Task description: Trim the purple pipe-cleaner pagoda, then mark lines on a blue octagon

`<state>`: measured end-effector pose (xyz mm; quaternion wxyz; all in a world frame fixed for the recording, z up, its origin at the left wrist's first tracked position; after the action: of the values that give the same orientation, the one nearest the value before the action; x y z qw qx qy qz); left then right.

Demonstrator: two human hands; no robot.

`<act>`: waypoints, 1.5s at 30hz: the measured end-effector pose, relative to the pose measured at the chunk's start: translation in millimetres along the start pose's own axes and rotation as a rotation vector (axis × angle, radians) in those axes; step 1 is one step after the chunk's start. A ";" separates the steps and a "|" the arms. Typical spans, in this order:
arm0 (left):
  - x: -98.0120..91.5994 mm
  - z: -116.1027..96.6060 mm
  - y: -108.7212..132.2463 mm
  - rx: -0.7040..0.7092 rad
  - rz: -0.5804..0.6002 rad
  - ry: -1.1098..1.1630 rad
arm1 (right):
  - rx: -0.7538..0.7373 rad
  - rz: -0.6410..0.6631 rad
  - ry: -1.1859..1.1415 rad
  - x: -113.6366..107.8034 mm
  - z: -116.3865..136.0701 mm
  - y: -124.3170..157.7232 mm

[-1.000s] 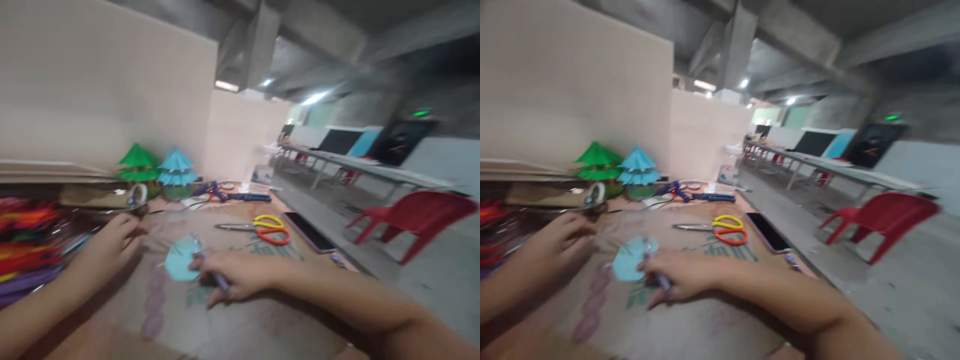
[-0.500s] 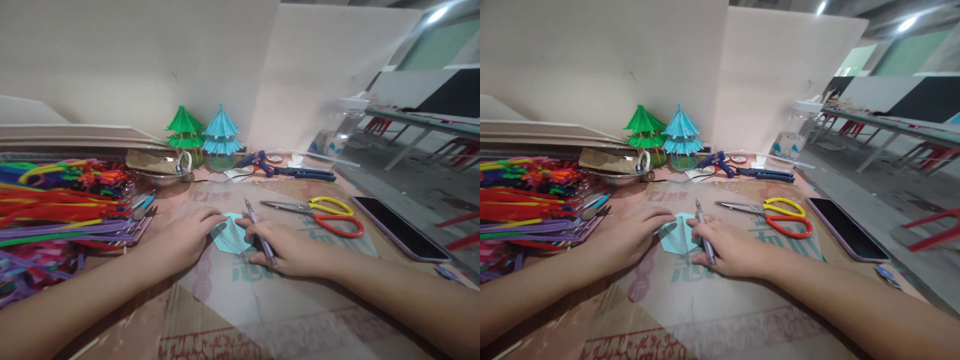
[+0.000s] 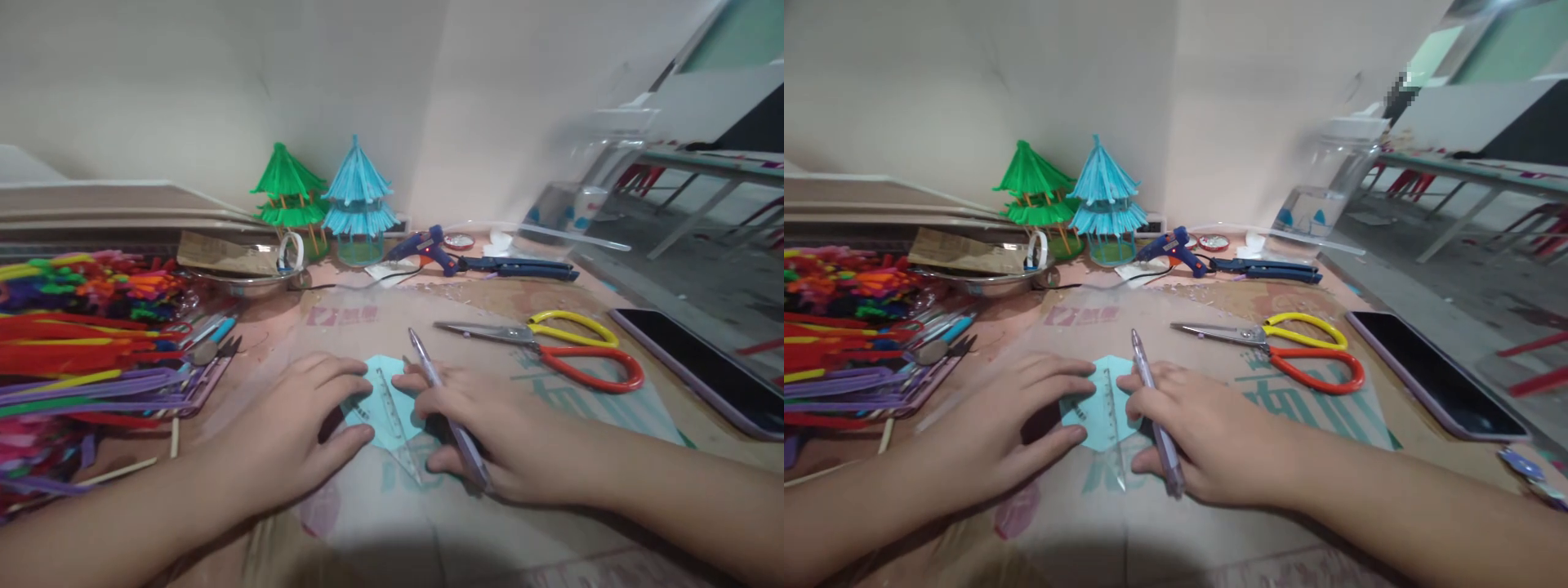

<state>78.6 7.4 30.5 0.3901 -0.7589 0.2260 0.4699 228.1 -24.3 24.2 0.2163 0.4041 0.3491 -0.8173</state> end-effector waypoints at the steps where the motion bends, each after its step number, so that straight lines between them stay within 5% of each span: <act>1: -0.6 -4.5 1.9 0.017 0.001 0.018 | -0.022 0.005 0.009 -0.3 3.6 1.3; 5: -1.5 -13.6 5.5 0.085 0.001 0.025 | -0.088 0.016 0.039 0.3 12.6 4.5; 12: -1.6 2.8 3.2 0.078 -0.078 -0.115 | -0.082 0.030 0.045 3.4 8.5 3.2; 17: 2.4 6.9 2.9 -0.003 0.003 -0.035 | -0.074 0.028 0.090 1.8 9.1 1.3; 29: 5.0 -16.2 4.1 0.049 0.051 0.106 | -0.084 -0.016 0.082 -2.7 6.1 0.4; 33: 3.1 -0.4 5.7 0.022 -0.034 -0.024 | -0.103 -0.026 0.093 -4.4 6.4 2.8; 37: 8.0 8.6 5.4 -0.017 0.017 -0.005 | -0.108 -0.029 0.125 -3.0 7.3 2.9; 45: 7.1 -10.7 8.3 0.036 0.072 0.072 | -0.120 -0.092 0.193 -8.1 7.6 4.0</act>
<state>81.7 -6.0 23.7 0.3781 -0.7596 0.2756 0.4517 231.5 -32.0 32.4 0.1679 0.4509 0.4348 -0.7612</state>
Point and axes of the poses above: each hand's wrist, its own y-axis away from the middle knuckle, its own x-axis out of the palm, z = x × y, the point moved 8 cm from there along -y, towards the middle knuckle, and after that the axes turned 7 degrees about -z, right-handed, at the moved point
